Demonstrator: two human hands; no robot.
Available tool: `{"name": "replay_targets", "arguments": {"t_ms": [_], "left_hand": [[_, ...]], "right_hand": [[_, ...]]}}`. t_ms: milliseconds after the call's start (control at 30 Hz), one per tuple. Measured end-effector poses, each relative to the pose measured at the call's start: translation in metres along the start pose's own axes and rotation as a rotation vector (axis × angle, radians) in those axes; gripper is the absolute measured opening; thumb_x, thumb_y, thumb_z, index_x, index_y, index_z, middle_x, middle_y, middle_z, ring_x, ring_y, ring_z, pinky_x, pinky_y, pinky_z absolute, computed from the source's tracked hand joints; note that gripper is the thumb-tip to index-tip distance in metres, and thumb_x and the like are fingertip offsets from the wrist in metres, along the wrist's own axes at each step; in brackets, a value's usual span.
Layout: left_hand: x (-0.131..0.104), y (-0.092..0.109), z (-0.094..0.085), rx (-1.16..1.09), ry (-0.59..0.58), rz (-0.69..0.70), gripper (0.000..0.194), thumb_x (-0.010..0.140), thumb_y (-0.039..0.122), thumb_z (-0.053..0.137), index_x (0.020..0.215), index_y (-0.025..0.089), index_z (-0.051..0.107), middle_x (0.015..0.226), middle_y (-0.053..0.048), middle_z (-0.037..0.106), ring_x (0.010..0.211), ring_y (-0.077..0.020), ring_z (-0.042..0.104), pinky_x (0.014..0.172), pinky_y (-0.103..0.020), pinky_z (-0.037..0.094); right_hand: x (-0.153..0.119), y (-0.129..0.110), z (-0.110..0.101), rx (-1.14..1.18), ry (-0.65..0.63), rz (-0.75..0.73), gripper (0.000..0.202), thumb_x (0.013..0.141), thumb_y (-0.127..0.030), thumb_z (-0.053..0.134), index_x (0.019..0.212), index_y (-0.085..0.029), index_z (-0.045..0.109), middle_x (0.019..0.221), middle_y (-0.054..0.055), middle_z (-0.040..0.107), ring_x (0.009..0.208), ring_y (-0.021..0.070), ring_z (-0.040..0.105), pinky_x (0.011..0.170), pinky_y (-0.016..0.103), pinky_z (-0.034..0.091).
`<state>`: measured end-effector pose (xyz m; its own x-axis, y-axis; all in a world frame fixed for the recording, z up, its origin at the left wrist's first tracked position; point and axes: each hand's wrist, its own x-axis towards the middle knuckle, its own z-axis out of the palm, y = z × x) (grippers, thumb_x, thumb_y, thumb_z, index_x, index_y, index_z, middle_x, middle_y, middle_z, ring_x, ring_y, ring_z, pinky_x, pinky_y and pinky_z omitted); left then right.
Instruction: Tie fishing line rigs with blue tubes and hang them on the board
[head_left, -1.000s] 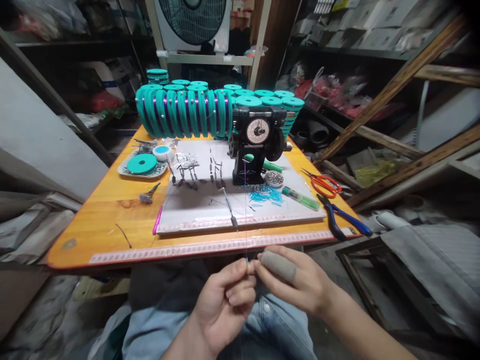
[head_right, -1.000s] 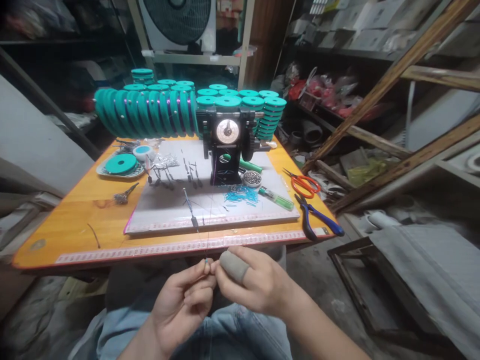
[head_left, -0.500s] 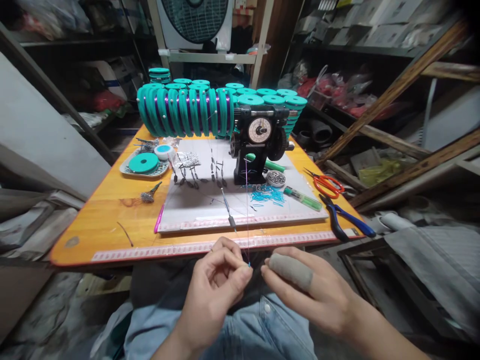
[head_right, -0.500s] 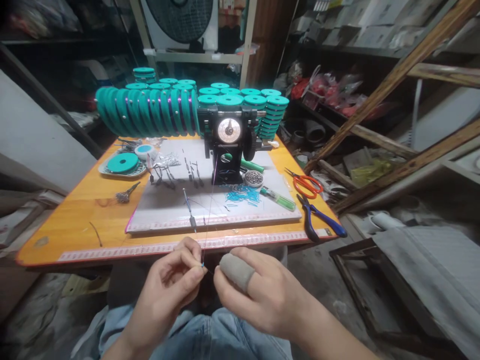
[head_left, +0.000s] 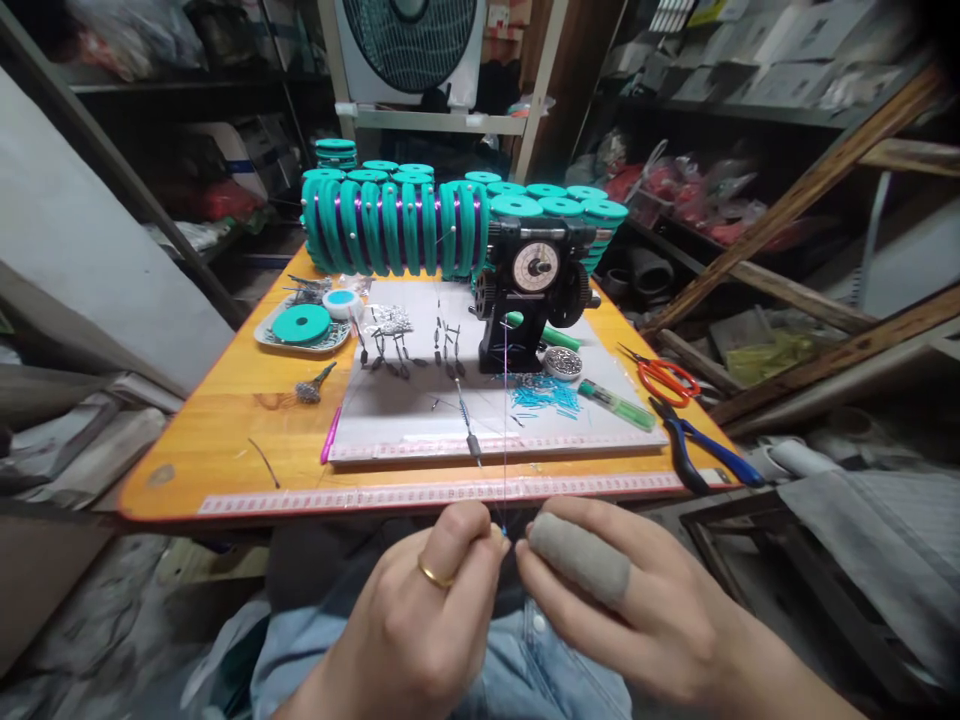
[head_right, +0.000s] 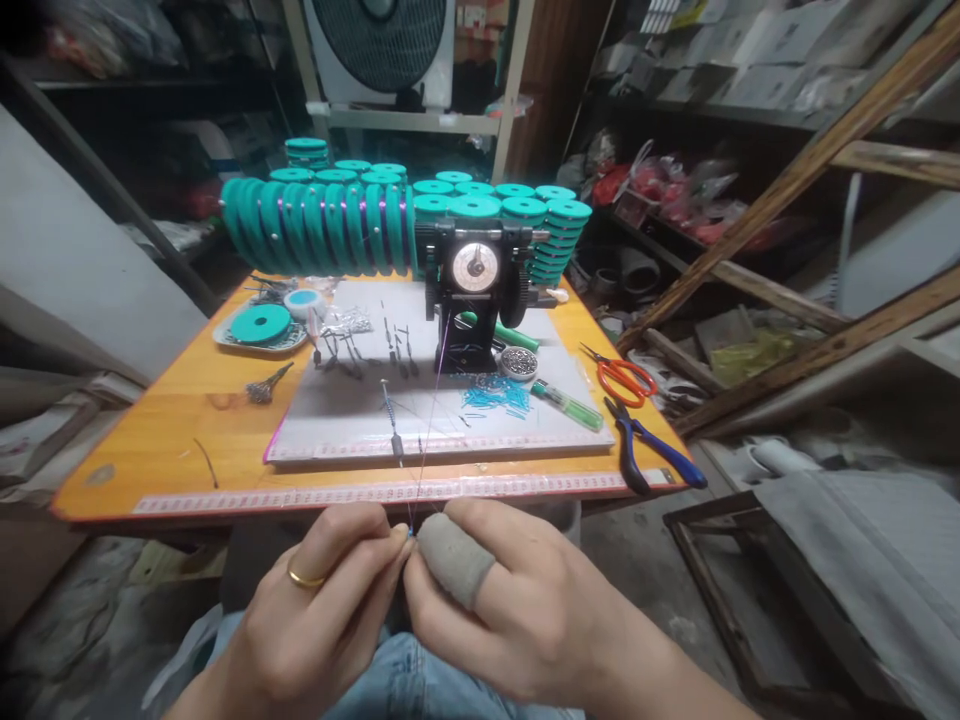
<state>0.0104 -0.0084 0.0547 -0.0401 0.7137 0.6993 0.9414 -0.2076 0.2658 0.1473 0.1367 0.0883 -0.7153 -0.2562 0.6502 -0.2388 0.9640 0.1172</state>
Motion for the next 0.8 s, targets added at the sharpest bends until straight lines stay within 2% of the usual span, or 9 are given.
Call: {"name": "replay_targets", "arguments": {"t_ms": [67,133,233,300,400,600,667,733,800], "left_hand": [[0.001,-0.001,-0.003,0.002,-0.005,-0.003,0.016,0.085,-0.005,0.053,0.089,0.008,0.060,0.084,-0.010,0.060,0.075,-0.0208,0.065,0.060,-0.029,0.053],[0.002,-0.002,-0.007,-0.039,0.011,-0.043,0.017,0.085,-0.006,0.053,0.088,0.010,0.059,0.085,-0.009,0.059,0.072,-0.0178,0.064,0.059,-0.028,0.053],[0.004,-0.004,-0.011,-0.112,0.084,-0.079,0.019,0.084,-0.006,0.056,0.094,0.009,0.061,0.091,-0.009,0.058,0.081,-0.0160,0.064,0.070,-0.024,0.055],[0.003,-0.006,-0.012,-0.135,0.136,-0.092,0.020,0.084,-0.006,0.058,0.097,0.009,0.061,0.094,-0.008,0.057,0.087,-0.0147,0.064,0.078,-0.022,0.055],[0.001,-0.014,-0.013,-0.107,0.155,-0.109,0.018,0.084,-0.006,0.058,0.094,0.009,0.061,0.093,-0.007,0.055,0.083,-0.0127,0.064,0.076,-0.020,0.055],[-0.004,-0.027,-0.015,-0.003,0.074,0.121,0.020,0.078,-0.008,0.059,0.092,0.006,0.061,0.096,-0.015,0.066,0.085,-0.0222,0.068,0.075,-0.030,0.055],[-0.003,-0.026,-0.015,-0.186,0.057,-0.053,0.017,0.081,-0.006,0.058,0.089,0.009,0.061,0.093,-0.013,0.067,0.086,-0.0201,0.067,0.072,-0.027,0.054],[-0.001,-0.025,-0.014,-0.584,0.030,-0.482,0.012,0.087,0.005,0.060,0.078,0.013,0.059,0.089,-0.008,0.065,0.076,-0.0130,0.063,0.063,-0.021,0.049],[0.000,-0.025,-0.013,-1.084,-0.006,-0.924,0.023,0.087,0.023,0.067,0.069,0.014,0.056,0.084,-0.004,0.062,0.057,-0.0053,0.048,0.047,-0.016,0.036]], "right_hand": [[0.008,0.002,0.002,0.063,-0.014,0.033,0.015,0.093,-0.008,0.054,0.094,-0.013,0.068,0.076,0.007,0.067,0.080,0.0217,0.064,0.071,0.035,0.055],[0.015,0.004,0.006,0.172,0.004,0.093,0.013,0.094,-0.010,0.053,0.092,-0.015,0.065,0.083,0.007,0.066,0.086,0.0206,0.063,0.081,0.037,0.055],[0.023,0.008,0.017,0.424,0.013,0.176,0.018,0.095,-0.004,0.046,0.100,-0.017,0.059,0.099,0.008,0.063,0.096,0.0175,0.061,0.095,0.037,0.052],[0.029,0.010,0.024,0.549,-0.025,0.230,0.022,0.094,-0.002,0.042,0.103,-0.016,0.056,0.104,0.008,0.059,0.095,0.0145,0.059,0.088,0.029,0.054],[0.040,0.013,0.031,0.567,-0.073,0.309,0.019,0.091,-0.003,0.043,0.098,-0.017,0.055,0.099,0.008,0.056,0.087,0.0148,0.057,0.071,0.024,0.052],[0.053,0.015,0.040,0.517,-0.138,0.390,0.017,0.090,-0.004,0.046,0.093,-0.016,0.056,0.099,0.009,0.056,0.081,0.0153,0.057,0.069,0.026,0.049],[0.049,0.017,0.042,0.460,-0.077,0.362,0.018,0.092,-0.005,0.046,0.103,-0.015,0.056,0.100,0.010,0.058,0.084,0.0161,0.059,0.068,0.026,0.050],[0.041,0.020,0.042,0.431,0.001,0.251,0.029,0.092,-0.003,0.044,0.118,-0.011,0.050,0.105,0.013,0.060,0.095,0.0183,0.060,0.075,0.028,0.052],[0.032,0.022,0.041,0.416,0.028,0.083,0.036,0.088,-0.001,0.042,0.122,-0.009,0.047,0.110,0.014,0.062,0.104,0.0193,0.060,0.092,0.036,0.050]]}}
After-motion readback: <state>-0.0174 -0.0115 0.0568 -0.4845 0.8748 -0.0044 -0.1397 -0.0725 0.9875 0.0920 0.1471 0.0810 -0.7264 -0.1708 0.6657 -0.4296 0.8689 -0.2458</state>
